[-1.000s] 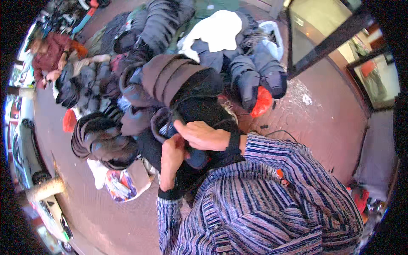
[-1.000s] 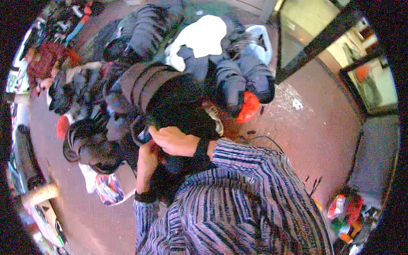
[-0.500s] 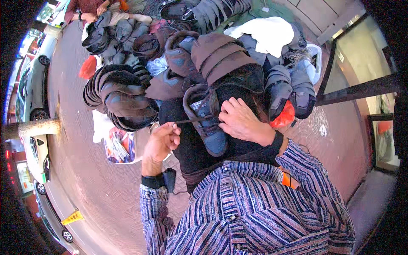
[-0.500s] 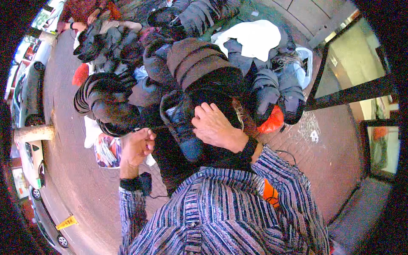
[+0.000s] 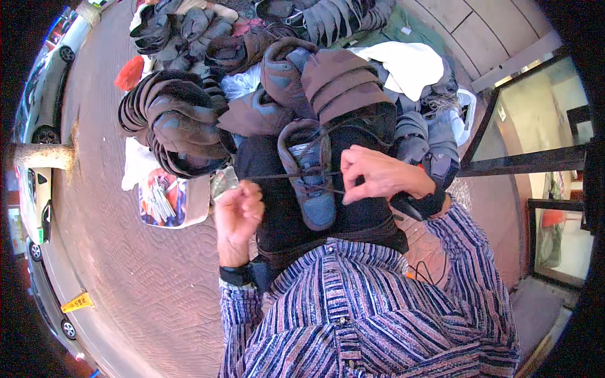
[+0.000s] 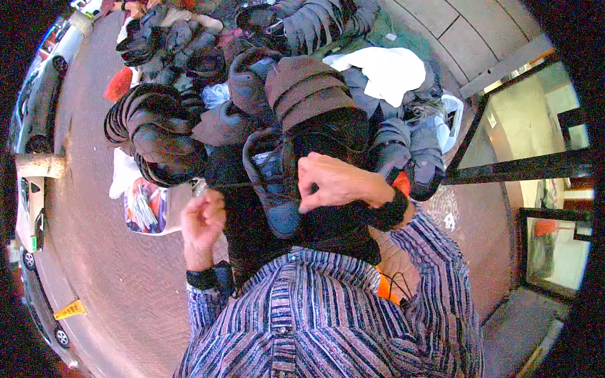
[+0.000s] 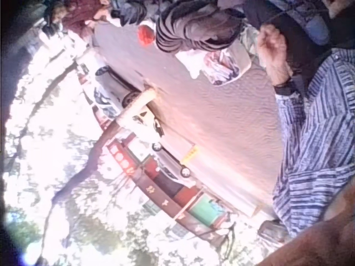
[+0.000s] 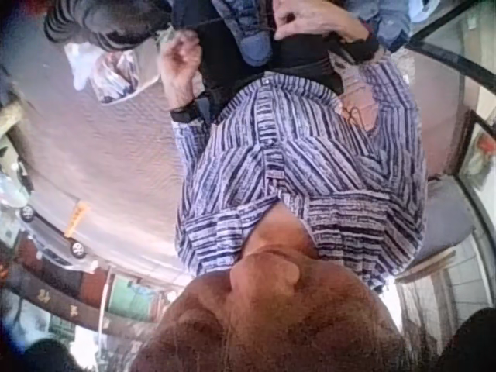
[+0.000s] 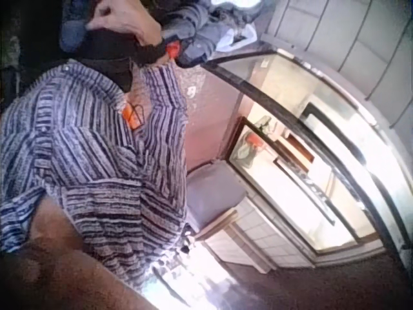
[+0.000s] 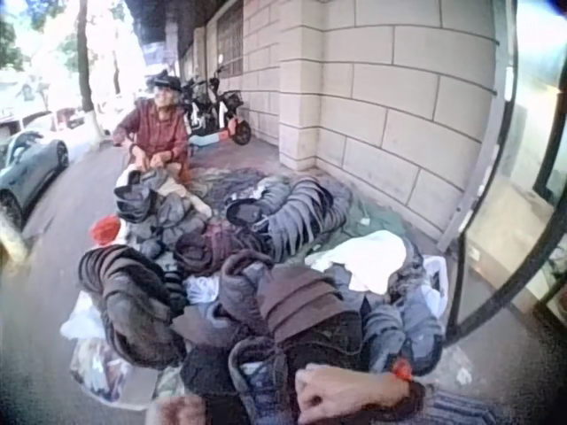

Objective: Lacing and assembling shoe components on a sidewalk.

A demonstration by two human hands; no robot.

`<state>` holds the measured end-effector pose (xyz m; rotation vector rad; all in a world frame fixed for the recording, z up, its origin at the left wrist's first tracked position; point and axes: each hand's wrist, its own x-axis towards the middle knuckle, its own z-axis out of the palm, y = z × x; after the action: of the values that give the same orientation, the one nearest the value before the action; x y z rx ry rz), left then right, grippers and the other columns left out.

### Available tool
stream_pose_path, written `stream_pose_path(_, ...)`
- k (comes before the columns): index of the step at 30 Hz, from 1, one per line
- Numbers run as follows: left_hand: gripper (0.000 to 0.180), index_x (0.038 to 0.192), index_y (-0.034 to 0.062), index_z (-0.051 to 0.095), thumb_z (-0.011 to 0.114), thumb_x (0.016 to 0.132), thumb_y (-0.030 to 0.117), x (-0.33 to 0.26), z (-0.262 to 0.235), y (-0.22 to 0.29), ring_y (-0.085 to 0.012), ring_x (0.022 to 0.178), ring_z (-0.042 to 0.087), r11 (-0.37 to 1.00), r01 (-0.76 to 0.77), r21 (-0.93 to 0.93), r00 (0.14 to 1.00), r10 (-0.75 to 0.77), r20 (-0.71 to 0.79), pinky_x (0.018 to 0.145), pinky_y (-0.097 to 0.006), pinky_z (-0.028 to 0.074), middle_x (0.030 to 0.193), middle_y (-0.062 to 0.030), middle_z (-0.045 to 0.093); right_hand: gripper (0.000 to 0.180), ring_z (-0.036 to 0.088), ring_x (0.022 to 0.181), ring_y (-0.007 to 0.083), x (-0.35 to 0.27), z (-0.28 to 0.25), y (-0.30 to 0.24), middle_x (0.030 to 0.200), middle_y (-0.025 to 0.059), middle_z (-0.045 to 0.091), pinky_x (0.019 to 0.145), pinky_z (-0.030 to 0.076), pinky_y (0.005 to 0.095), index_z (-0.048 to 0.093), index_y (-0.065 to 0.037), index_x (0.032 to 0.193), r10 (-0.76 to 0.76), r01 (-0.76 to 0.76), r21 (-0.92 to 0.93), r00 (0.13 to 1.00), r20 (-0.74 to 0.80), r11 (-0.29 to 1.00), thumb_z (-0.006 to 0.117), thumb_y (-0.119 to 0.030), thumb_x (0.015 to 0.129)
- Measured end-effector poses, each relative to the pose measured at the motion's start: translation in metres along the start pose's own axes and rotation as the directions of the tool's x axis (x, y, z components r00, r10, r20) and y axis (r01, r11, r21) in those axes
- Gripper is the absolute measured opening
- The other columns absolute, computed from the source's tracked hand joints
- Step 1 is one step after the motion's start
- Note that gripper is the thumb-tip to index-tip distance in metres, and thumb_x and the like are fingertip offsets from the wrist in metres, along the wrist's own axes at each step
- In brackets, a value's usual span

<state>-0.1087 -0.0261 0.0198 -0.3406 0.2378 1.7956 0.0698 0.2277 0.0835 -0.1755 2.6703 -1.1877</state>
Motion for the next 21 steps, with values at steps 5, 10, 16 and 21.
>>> stream_pose_path(5,0.011,0.088,-0.0029,0.049,0.047,0.079,0.003,-0.043,-0.001,0.044,-0.0122,0.056,0.040,0.945,-0.291,-0.151,0.951,0.303,0.058,0.048,-0.024,0.035,0.082,-0.0083,0.049,0.016,0.050,0.081,0.0196,-0.022,0.007,0.008,0.084,0.0052,0.054,0.068,0.040,0.0300,0.067,-0.007,0.068,-0.114,0.115,0.063,0.993,-0.019,0.991,0.076,-0.021,0.066)
stream_pose_path(10,0.013,0.091,-0.0011,0.051,0.044,0.083,0.005,-0.047,0.004,0.041,-0.0124,0.055,0.038,0.941,-0.334,0.049,0.942,0.331,0.051,0.049,-0.024,0.031,0.083,-0.0084,0.050,0.011,0.053,0.069,0.0102,-0.016,0.013,0.015,0.082,0.0056,0.062,0.061,0.041,0.0234,0.067,-0.001,0.076,0.139,0.009,0.587,0.968,-0.207,0.809,0.072,-0.010,0.072)
stream_pose_path(16,0.011,0.090,-0.0006,0.050,0.045,0.081,0.004,-0.041,0.003,0.039,-0.0119,0.055,0.037,0.935,-0.353,-0.040,0.933,0.355,0.058,0.048,-0.024,0.031,0.082,-0.0084,0.050,0.012,0.051,0.065,0.0091,-0.022,0.014,0.053,0.070,0.0010,0.057,0.060,0.040,0.0229,0.061,0.000,0.070,0.291,-0.149,0.585,0.944,-0.156,0.797,0.066,-0.010,0.075)
stream_pose_path(21,0.011,0.090,-0.0011,0.044,0.043,0.079,0.001,-0.065,0.014,0.063,-0.0109,0.052,0.036,0.893,-0.440,-0.092,0.898,0.440,-0.016,0.046,-0.024,0.029,0.079,-0.0068,0.048,0.016,0.059,0.068,0.0234,-0.009,0.015,0.024,0.070,0.0075,0.060,0.062,0.046,0.0330,0.063,-0.007,0.084,0.053,-0.055,0.211,0.999,0.013,0.976,0.065,-0.019,0.074)
